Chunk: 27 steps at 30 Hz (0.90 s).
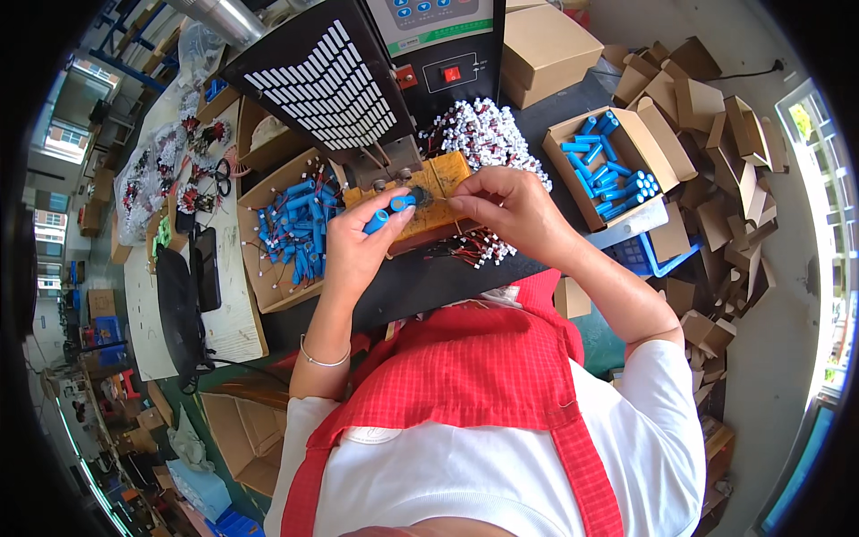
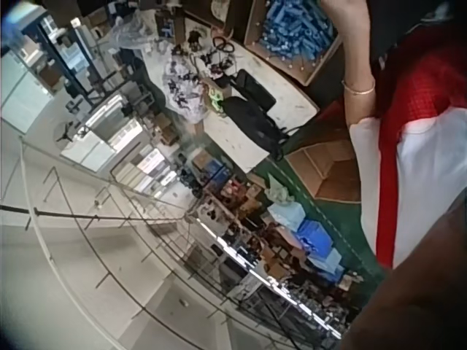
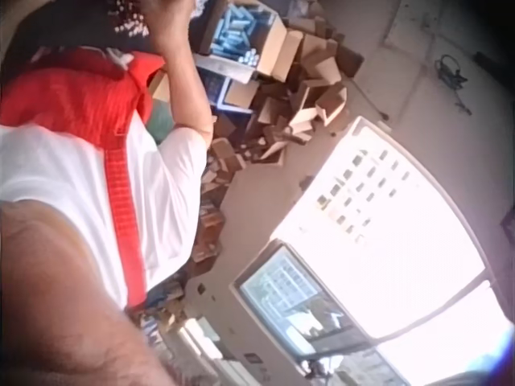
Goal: The person assembles battery packs by picking up battery cells and wire connectors, aligning them, and welding the wires to the battery terminals using a spot welding machine.
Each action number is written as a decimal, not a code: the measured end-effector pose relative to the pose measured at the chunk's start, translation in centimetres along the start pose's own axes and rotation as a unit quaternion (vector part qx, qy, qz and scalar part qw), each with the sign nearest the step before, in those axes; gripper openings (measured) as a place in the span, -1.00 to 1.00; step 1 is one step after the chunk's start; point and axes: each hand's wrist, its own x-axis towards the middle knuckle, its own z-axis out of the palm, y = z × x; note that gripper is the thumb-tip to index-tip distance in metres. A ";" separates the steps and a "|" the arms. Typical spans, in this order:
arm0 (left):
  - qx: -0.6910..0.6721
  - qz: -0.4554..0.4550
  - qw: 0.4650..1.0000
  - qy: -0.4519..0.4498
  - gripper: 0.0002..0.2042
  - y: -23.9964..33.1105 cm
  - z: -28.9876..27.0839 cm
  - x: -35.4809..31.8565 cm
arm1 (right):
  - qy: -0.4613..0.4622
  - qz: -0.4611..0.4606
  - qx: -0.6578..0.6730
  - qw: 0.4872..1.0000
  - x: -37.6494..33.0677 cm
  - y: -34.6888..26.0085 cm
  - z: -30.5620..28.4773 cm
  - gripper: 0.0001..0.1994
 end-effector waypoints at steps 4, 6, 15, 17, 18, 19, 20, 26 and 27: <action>-0.359 -0.187 0.910 -0.092 -0.69 0.4 -1.5 -0.2 | -0.026 0.056 0.149 0.987 -0.2 0.9 0.8 -0.84; -0.362 -0.197 0.907 -0.088 -0.69 -0.5 -1.7 -0.1 | -0.032 0.052 0.178 0.982 -0.2 0.7 1.3 -0.82; -0.038 0.007 0.997 0.067 -0.82 -1.2 0.6 0.2 | 0.019 0.054 0.137 0.989 1.2 0.2 3.4 -0.84; 0.001 0.059 0.995 0.082 -0.85 -0.4 0.7 0.4 | 0.022 0.056 0.147 0.987 1.5 0.4 3.6 -0.84; 0.001 0.059 0.995 0.082 -0.85 -0.5 0.8 0.5 | 0.025 0.057 0.156 0.986 1.6 0.6 3.7 -0.83; 0.013 0.081 0.993 0.088 -0.85 -0.6 0.9 0.6 | 0.025 0.059 0.156 0.986 1.7 0.7 3.7 -0.83; 0.024 0.103 0.990 0.094 -0.84 -0.8 1.0 0.8 | 0.031 0.058 0.145 0.987 1.7 0.8 3.8 -0.84; 0.045 0.097 0.991 0.086 -0.83 0.5 0.8 0.9 | 0.049 0.058 0.109 0.991 2.1 0.8 3.8 -0.82; 0.044 0.097 0.991 0.083 -0.82 0.4 1.0 0.9 | 0.056 0.053 0.113 0.991 1.9 0.9 3.9 -0.82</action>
